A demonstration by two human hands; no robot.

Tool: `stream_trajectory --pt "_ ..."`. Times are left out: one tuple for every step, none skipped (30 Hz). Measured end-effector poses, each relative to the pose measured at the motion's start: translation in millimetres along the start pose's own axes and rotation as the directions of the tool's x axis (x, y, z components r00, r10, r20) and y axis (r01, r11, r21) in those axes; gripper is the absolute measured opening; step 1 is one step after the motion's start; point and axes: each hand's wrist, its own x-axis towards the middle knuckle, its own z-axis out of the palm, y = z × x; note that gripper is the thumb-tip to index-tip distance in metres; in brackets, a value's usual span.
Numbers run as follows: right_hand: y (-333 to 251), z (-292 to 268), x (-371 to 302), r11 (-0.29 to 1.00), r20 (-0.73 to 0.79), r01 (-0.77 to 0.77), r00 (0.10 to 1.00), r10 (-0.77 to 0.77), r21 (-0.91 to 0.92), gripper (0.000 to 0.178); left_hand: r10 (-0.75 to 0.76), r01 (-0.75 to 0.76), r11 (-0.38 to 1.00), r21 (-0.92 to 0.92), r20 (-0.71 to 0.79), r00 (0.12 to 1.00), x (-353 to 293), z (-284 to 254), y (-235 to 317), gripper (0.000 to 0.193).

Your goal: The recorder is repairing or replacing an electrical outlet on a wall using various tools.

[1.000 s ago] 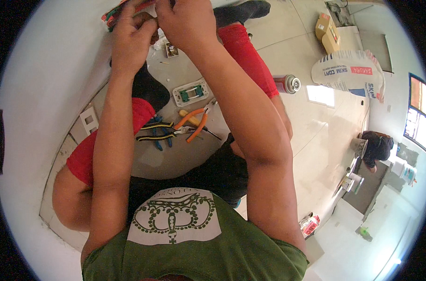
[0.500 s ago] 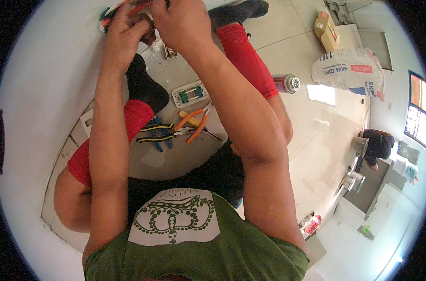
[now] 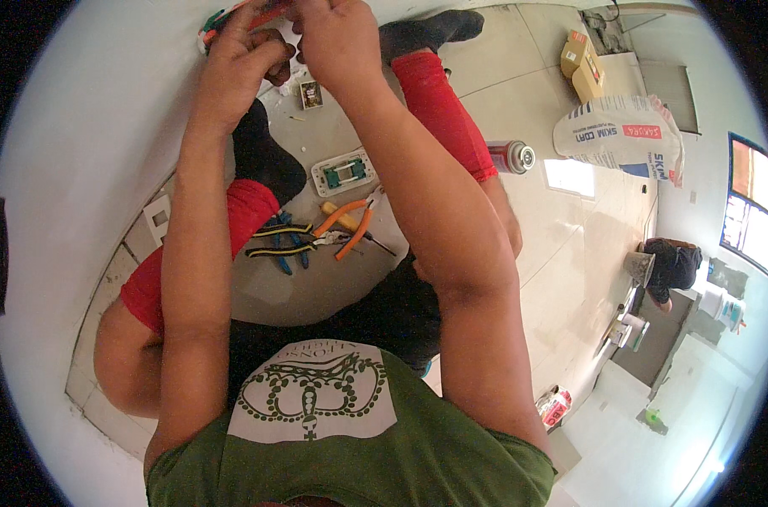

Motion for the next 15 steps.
stream_trajectory --pt "-7.9 0.8 -7.4 0.945 -0.050 0.141 0.985 -0.163 -0.296 0.032 -0.009 0.010 0.999 0.048 -0.014 1.000 0.0 1.6 1.1 0.061" --pt "-5.0 -0.2 -7.1 0.945 -0.053 0.138 0.985 -0.161 -0.297 0.032 -0.010 0.011 0.999 0.047 -0.010 1.000 -0.6 2.8 1.9 0.061" --pt "1.6 -1.3 -4.8 0.832 -0.040 0.303 0.932 -0.361 -0.465 0.034 0.007 -0.006 1.000 0.020 -0.031 0.999 -1.8 3.8 2.7 0.062" --pt "6.0 -3.7 -1.1 0.659 0.011 0.434 0.840 -0.543 -0.615 0.036 0.025 -0.026 1.000 -0.007 -0.052 0.998 -1.7 5.6 3.5 0.063" --pt "9.5 -6.5 3.7 0.659 0.007 0.432 0.840 -0.543 -0.616 0.036 0.026 -0.026 1.000 -0.007 -0.048 0.999 -2.6 6.4 3.5 0.063" --pt "12.8 -9.3 9.0 0.658 0.027 0.399 0.866 -0.499 -0.638 0.037 0.056 -0.055 0.998 0.026 -0.051 0.997 -4.3 6.6 2.9 0.064" --pt "15.7 -12.4 14.1 0.654 0.043 0.367 0.889 -0.455 -0.661 0.038 0.088 -0.085 0.995 0.059 -0.052 0.995 -5.0 7.7 2.2 0.065" --pt "19.9 -13.5 18.1 0.654 0.037 0.364 0.889 -0.457 -0.663 0.038 0.090 -0.087 0.994 0.059 -0.045 0.995 -5.5 11.0 1.9 0.065" --pt "24.9 -13.4 21.6 0.925 -0.004 0.208 0.975 -0.221 -0.318 0.038 0.080 -0.078 0.996 0.038 -0.049 0.996 -5.9 15.5 1.4 0.066" --pt "23.0 -9.0 20.9 0.996 0.066 -0.029 0.998 0.023 0.082 0.038 0.068 -0.066 0.998 0.023 -0.060 0.996 -7.7 16.3 0.1 0.067" --pt "20.3 -11.4 18.2 0.996 0.066 -0.028 0.998 0.022 0.087 0.038 0.067 -0.066 0.997 0.028 -0.059 0.996 -8.6 17.2 -3.1 0.067" --pt "17.4 -18.1 13.3 0.998 0.112 0.002 0.994 -0.009 0.065 0.039 0.118 -0.116 0.993 0.029 -0.094 0.989 -9.0 18.9 -7.5 0.069" --pt "12.9 -22.8 4.3 0.999 0.155 0.032 0.987 -0.038 0.043 0.041 0.167 -0.164 0.986 0.028 -0.126 0.978 -9.7 21.6 -12.2 0.071" --pt "14.4 -25.7 -5.1 0.998 0.147 0.031 0.988 -0.038 0.045 0.041 0.166 -0.164 0.986 0.028 -0.117 0.979 -9.8 22.1 -17.5 0.071" --pt "19.2 -29.2 -15.7 0.976 0.028 0.159 0.987 -0.156 -0.147 0.035 0.131 -0.129 0.991 0.026 -0.134 0.982 -9.6 20.9 -23.3 0.069"
